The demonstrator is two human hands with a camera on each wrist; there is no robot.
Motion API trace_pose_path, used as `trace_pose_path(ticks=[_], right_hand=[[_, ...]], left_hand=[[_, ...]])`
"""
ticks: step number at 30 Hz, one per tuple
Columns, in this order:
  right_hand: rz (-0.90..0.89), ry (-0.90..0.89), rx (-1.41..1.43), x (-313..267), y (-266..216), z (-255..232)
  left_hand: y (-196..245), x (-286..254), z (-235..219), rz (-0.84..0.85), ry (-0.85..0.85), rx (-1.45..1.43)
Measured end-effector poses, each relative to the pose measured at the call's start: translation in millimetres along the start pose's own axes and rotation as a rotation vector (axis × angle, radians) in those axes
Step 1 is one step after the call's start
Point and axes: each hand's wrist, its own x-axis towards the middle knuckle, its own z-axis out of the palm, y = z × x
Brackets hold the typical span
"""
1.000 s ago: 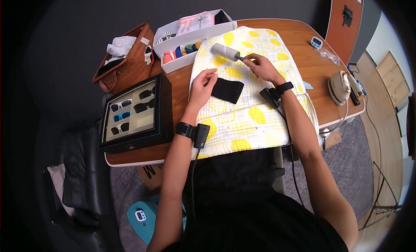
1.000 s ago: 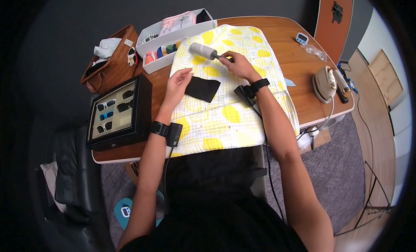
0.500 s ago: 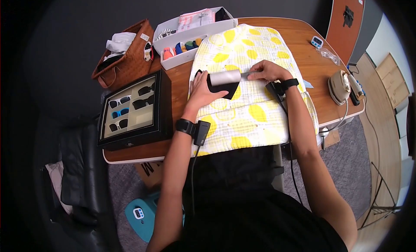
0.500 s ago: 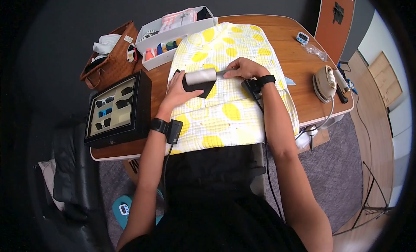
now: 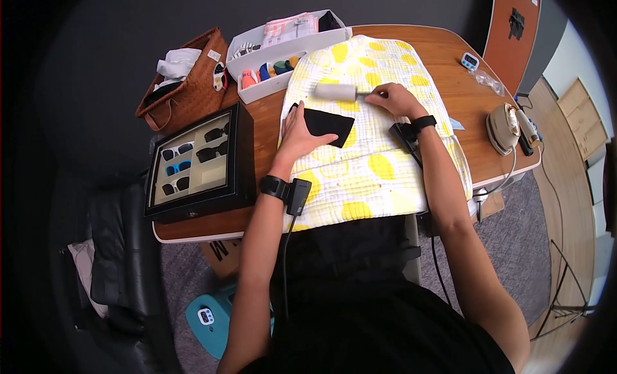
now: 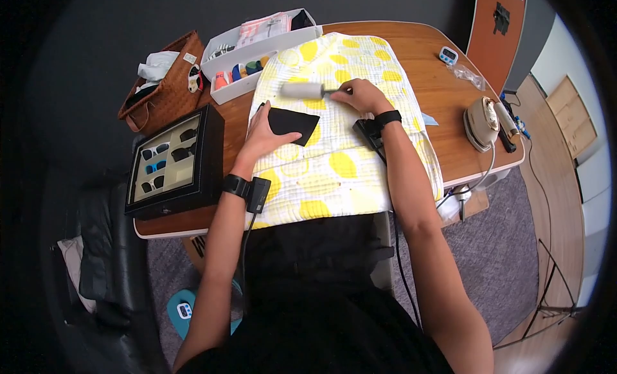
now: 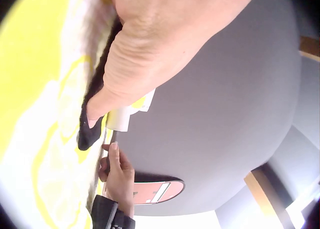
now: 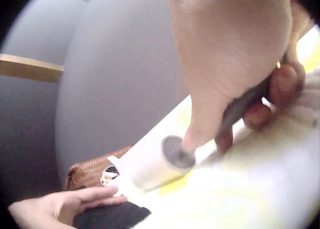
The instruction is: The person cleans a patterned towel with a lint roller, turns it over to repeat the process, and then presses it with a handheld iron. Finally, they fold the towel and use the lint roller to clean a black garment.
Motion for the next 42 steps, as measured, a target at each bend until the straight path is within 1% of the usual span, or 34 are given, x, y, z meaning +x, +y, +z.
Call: trace_pose_path(ticks=[1, 2, 3, 4, 5, 7, 8, 9, 10, 11, 12, 13, 15, 16, 20, 22, 23, 25, 28, 32, 34, 35, 37, 38, 39, 41, 42], right_hand=[[0.001, 0.005, 0.002, 3, 5, 0], [0.094, 0.092, 0.022, 2, 4, -2], [0.186, 0.178, 0.04, 1, 3, -4], [0.273, 0.117, 0.06, -1, 4, -10], [0.273, 0.115, 0.06, -1, 6, -10], [0.241, 0.137, -0.025, -2, 10, -10], [0.243, 0.136, -0.024, -1, 10, -8], [0.203, 0.122, -0.04, 0, 10, -5], [0.162, 0.107, -0.054, 2, 9, -2], [0.162, 0.106, -0.052, 1, 5, 0], [0.129, 0.08, -0.041, -1, 0, 2], [0.094, 0.052, -0.031, -3, -4, 3], [0.113, 0.019, -0.023, -2, -8, 2], [0.101, 0.018, -0.017, -2, -8, 2], [0.082, 0.017, -0.009, -1, -4, 4], [0.098, 0.007, -0.008, -2, -7, 2], [0.113, -0.004, -0.006, -3, -8, 2], [0.111, -0.001, -0.012, -3, -8, 2], [0.11, -0.005, -0.021, -3, -9, 2], [0.083, -0.006, -0.03, -2, -6, 4], [0.07, -0.002, -0.035, -2, -3, 6], [0.057, 0.003, -0.04, -2, -4, 6], [0.061, -0.001, -0.042, -2, -5, 6], [0.067, -0.004, -0.044, -3, -6, 6], [0.072, -0.003, -0.042, -3, -6, 6], [0.09, -0.024, -0.028, -3, -6, 5], [0.09, -0.024, -0.028, -3, -6, 5]], left_hand=[[0, 1, 0, 0.018, 0.01, 0.014], [1, 1, -1, 0.138, 0.069, 0.041], [3, 1, -1, 0.14, 0.069, 0.042], [4, 0, 0, 0.169, 0.097, 0.05], [8, -2, -2, 0.197, 0.124, 0.058], [13, -2, -4, 0.196, 0.124, 0.026], [15, -2, -4, 0.197, 0.124, -0.005], [17, -2, -4, 0.196, 0.122, -0.004], [19, -3, -3, 0.22, 0.064, 0.011], [23, -5, -4, 0.244, 0.006, 0.026], [28, -8, -3, 0.275, 0.04, 0.14], [32, -10, -2, 0.271, 0.039, 0.142], [35, -11, 0, 0.265, 0.047, 0.142], [31, -9, 4, 0.3, 0.073, 0.109], [19, 2, 8, 0.289, 0.052, 0.11], [18, 2, 7, 0.332, 0.103, 0.241], [23, 0, 4, 0.331, 0.103, 0.241], [39, -9, -6, 0.392, 0.007, 0.1], [44, -13, -4, 0.442, 0.03, 0.088], [22, 0, 2, 0.414, 0.008, 0.036], [16, 5, 3, 0.22, -0.029, -0.284], [13, 8, 6, 0.218, 0.076, -0.412], [4, 18, 7, 0.196, 0.216, -0.693], [16, 14, -1, 0.119, 0.212, -0.92], [21, 12, -8, 0.07, 0.174, -1.061], [27, 2, -20, -0.013, -0.102, -1.314], [13, 6, -19, 0.075, -0.328, -1.236]])
